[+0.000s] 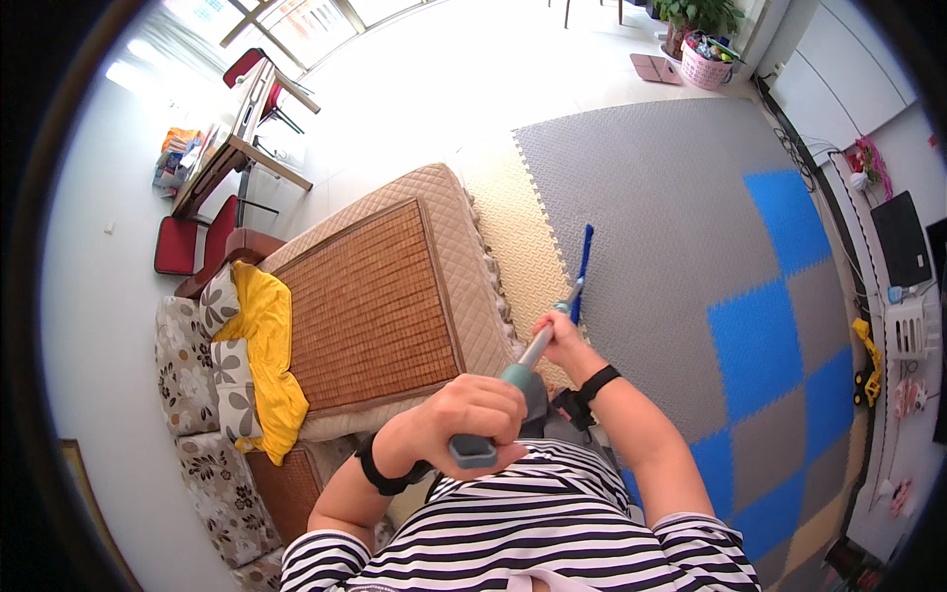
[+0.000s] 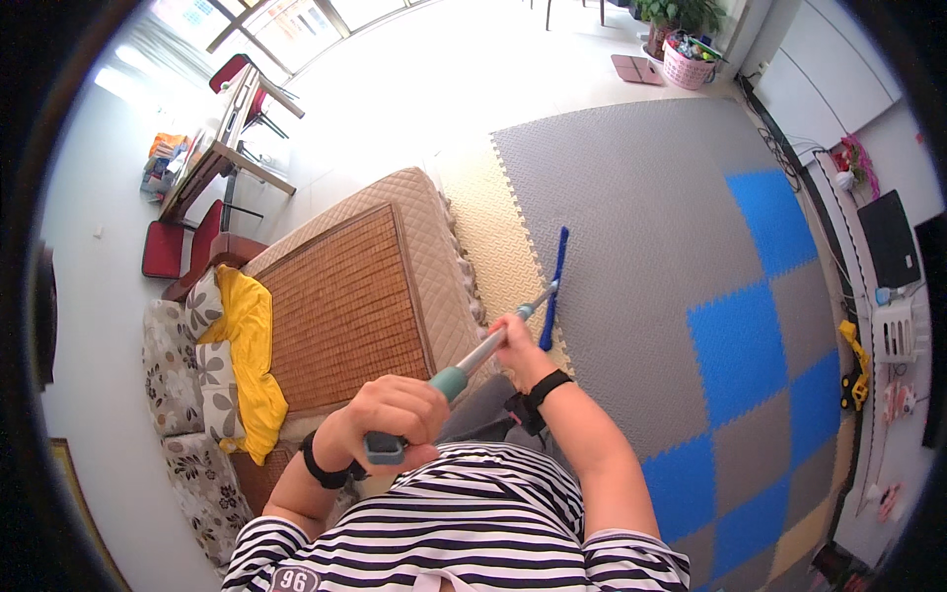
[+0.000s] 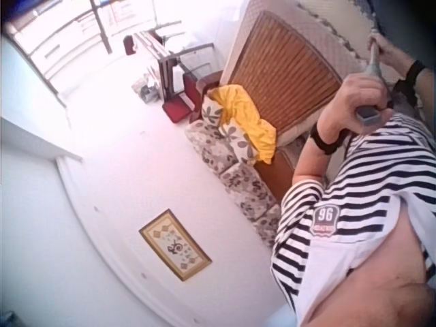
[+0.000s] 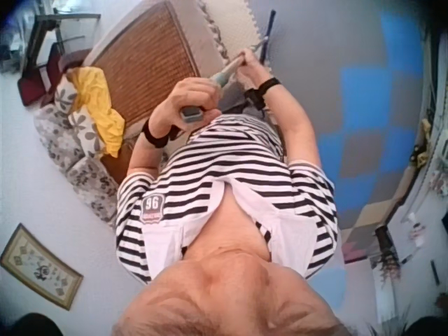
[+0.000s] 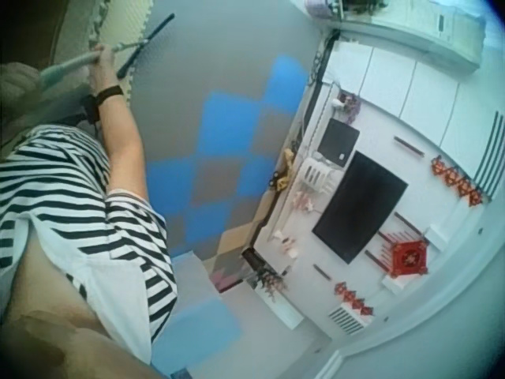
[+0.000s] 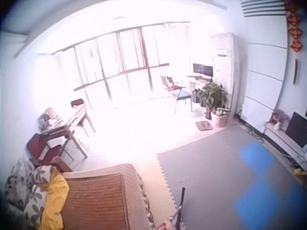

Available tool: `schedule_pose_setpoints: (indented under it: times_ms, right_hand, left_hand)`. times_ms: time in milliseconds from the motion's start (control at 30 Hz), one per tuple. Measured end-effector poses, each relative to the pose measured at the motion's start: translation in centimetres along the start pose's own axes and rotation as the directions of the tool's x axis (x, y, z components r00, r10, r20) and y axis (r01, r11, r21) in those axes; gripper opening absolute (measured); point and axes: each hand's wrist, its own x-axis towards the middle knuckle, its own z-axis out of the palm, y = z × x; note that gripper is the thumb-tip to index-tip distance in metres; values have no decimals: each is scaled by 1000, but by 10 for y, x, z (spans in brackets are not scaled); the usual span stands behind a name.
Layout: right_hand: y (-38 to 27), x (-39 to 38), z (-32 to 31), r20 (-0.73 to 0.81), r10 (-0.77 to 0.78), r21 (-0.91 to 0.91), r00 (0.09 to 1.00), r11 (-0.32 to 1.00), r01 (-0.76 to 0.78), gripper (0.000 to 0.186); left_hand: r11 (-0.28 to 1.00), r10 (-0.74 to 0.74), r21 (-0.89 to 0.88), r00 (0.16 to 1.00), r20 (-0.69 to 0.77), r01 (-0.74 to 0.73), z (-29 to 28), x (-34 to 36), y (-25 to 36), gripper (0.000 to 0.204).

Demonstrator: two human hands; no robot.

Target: The person mops the tiled floor with a blue flat mop, moving around a sofa, a small playhouse, and a dining table. They clean under furniture and along the window, maintaining a steady back-and-forth motion throughout the room.

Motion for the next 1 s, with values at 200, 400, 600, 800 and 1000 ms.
schedule_pose_setpoints:
  times_ms: [200, 400, 600, 800, 1000]
  right_hand:
    - [-48, 20, 1, -29, -71, -10, 997, 997, 71, 11]
    - [-77, 76, 28, -45, -12, -64, 999, 998, 9, 12]
    - [-67, 144, 91, -74, 41, -204, 996, 977, -56, 10]
    - [-24, 192, 164, -106, 296, -47, 949, 952, -302, 11]
    - [-21, 220, 201, -126, 403, -130, 906, 899, -418, 6]
  left_hand:
    - [999, 37, -23, 999, -23, -38, -11, 15, -27, 26]
    - [1000, 19, 0, 996, -86, -19, -57, 28, -64, 28]
    - [996, -60, 48, 973, -223, 73, -125, 28, -90, 28]
    - [979, -143, 103, 957, -253, 174, -186, 26, -93, 27]
    - [956, -213, 147, 946, -245, 253, -230, 41, -91, 26]
